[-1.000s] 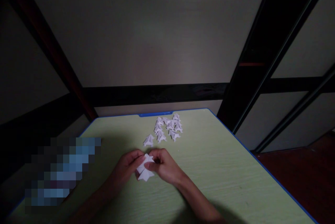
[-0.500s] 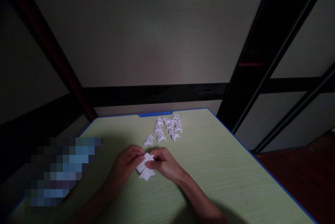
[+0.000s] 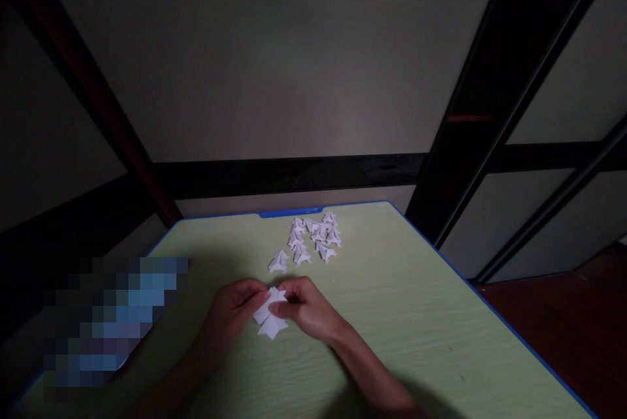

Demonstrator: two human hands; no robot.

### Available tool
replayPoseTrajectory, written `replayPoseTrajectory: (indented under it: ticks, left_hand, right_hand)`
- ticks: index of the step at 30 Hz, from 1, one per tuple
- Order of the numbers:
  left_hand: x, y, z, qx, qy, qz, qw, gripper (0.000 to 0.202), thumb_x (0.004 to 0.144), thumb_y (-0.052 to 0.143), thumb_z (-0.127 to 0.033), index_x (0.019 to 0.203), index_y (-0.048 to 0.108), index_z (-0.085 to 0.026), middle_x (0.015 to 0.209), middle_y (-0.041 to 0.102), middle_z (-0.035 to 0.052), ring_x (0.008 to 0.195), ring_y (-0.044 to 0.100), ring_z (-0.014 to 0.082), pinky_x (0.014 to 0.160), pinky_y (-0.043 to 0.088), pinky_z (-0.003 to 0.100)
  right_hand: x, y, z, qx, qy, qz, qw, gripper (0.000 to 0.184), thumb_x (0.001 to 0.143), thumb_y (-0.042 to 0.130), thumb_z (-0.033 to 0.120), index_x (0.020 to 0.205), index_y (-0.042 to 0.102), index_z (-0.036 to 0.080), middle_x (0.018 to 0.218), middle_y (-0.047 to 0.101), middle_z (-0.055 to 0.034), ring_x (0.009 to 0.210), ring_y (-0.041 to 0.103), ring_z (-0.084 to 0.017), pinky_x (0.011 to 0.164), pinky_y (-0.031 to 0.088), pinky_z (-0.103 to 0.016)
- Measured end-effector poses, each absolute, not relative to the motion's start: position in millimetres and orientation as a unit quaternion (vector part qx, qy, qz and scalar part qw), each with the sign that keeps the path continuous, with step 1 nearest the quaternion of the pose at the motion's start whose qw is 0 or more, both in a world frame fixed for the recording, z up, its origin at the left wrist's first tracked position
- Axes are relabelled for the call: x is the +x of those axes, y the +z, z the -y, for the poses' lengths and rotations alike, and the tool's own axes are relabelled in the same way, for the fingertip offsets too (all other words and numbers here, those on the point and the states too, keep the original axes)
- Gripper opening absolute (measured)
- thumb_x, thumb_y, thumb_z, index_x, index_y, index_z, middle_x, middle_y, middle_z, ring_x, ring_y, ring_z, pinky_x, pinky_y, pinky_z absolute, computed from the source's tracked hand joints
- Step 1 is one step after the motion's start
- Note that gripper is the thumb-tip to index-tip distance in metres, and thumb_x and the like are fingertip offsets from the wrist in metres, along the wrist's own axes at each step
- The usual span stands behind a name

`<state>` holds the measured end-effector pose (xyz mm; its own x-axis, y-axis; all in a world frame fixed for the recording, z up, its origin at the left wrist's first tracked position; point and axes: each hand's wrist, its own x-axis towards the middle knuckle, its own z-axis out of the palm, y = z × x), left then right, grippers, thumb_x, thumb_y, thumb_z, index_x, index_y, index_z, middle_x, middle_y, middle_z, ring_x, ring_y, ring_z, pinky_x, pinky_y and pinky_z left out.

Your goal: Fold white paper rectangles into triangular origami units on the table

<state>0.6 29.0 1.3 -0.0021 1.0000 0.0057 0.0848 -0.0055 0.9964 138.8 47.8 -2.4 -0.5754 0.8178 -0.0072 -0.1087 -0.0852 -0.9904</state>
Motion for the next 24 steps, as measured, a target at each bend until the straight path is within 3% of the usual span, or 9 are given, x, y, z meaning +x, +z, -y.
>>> replayPoseTrajectory:
  ticks: [8,13,24]
  left_hand:
    - [1,-2,-29,0.517,0.495,-0.498,0.490,0.011,0.056,0.059,-0.018,0.052,0.050,-0.013,0.046,0.050,-0.0040,0.044,0.045,0.0074,0.042,0.034,0.017]
    - [3,-6,-31,0.506,0.473,-0.470,0.547,0.016,0.060,0.057,-0.027,0.058,0.049,-0.014,0.043,0.049,-0.0051,0.035,0.043,0.0060,0.035,0.034,0.016]
    - [1,-6,-27,0.537,0.442,-0.454,0.556,0.026,0.061,0.055,-0.036,0.051,0.047,-0.014,0.038,0.047,-0.0048,0.031,0.041,0.0053,0.031,0.032,0.016]
  right_hand:
    - [138,-2,-47,-0.316,0.664,0.583,0.344,0.013,0.058,0.059,0.020,0.053,0.051,0.012,0.046,0.043,0.0052,0.043,0.035,-0.005,0.043,0.024,-0.019]
    - [138,-1,-46,-0.291,0.691,0.569,0.337,0.014,0.061,0.057,0.024,0.060,0.055,0.010,0.049,0.051,0.0013,0.050,0.047,-0.011,0.049,0.032,-0.022]
    - [139,-3,-46,-0.280,0.695,0.575,0.327,0.012,0.062,0.057,0.022,0.061,0.055,0.010,0.050,0.054,0.0004,0.051,0.051,-0.011,0.049,0.036,-0.022]
